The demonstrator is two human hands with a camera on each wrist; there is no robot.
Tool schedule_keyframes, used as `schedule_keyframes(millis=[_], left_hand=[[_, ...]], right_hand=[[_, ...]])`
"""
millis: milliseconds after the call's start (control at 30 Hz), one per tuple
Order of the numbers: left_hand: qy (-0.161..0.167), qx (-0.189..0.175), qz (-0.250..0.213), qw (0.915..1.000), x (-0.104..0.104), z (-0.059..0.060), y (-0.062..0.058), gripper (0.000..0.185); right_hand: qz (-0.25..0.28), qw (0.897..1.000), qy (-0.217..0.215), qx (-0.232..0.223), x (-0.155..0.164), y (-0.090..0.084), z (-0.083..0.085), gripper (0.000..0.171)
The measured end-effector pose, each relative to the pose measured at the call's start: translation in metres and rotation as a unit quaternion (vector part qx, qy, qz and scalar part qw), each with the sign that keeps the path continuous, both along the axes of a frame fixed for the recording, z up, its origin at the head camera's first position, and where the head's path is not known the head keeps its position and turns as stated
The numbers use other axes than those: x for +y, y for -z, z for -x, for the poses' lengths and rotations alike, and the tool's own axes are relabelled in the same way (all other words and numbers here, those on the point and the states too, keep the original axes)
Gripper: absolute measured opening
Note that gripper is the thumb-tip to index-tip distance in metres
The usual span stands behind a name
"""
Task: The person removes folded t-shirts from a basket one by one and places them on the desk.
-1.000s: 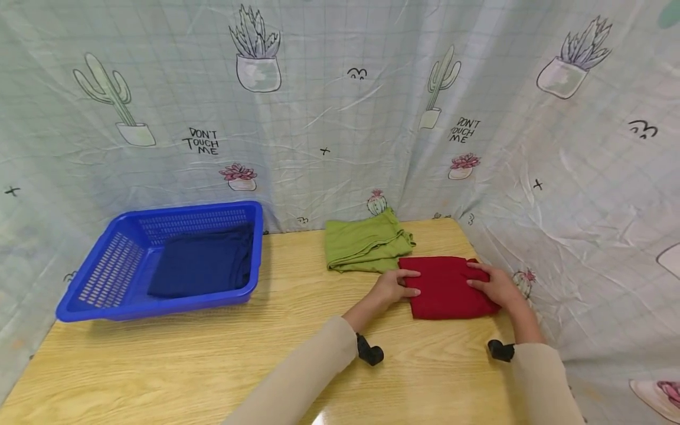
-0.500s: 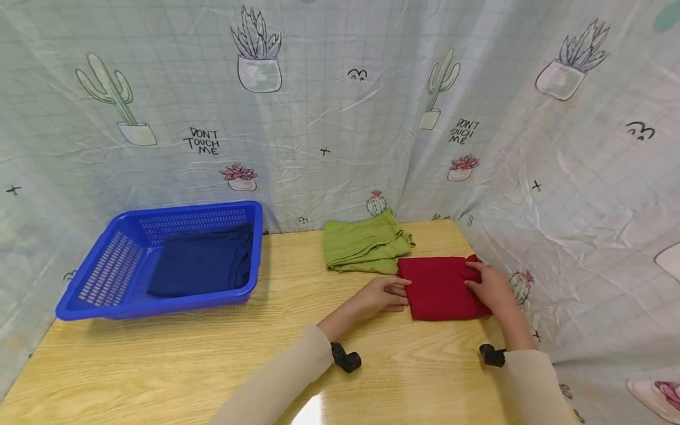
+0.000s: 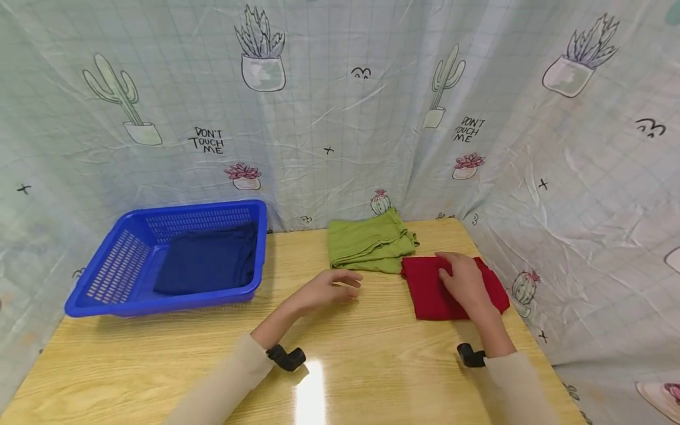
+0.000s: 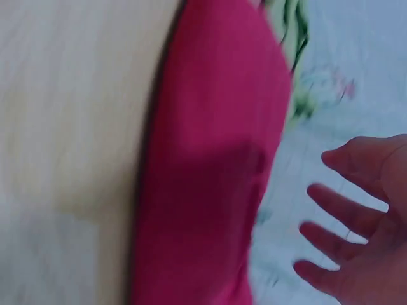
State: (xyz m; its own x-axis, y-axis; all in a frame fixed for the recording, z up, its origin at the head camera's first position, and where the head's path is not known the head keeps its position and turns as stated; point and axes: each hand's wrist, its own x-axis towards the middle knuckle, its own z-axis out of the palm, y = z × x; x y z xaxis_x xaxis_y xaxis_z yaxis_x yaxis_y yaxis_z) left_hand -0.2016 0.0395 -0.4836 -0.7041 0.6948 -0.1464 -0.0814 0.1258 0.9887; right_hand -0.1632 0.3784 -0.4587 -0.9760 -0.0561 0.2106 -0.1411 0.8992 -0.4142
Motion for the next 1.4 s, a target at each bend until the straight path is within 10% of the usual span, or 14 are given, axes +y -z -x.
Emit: schedule_keyframes(millis=[533,800,1067,1400], left_hand=[[-0.042,0.232,0.141,0.9614,-0.107,-0.022,-0.071,0.033],[-0.101,0.264,0.119,0.9518,-0.156,-0.031,-0.084,0.031],[-0.070,0.276,0.105,0.9529,-0.199,-0.039,-0.082,0.042],[-0.112,0.289,0.124,0.9425,-0.252,-0.033,-0.100,0.042]], right_hand=[[0.073,0.989,-0.125,-0.034,-0.120,-0.019,0.022,0.043],[0.090,0.977,-0.178,-0.077,-0.169,-0.016,0.023,0.041],[0.106,0.964,-0.216,-0.113,-0.198,-0.016,0.015,0.044],[0.124,0.951,-0.270,-0.089,-0.231,-0.039,0.015,0.051]])
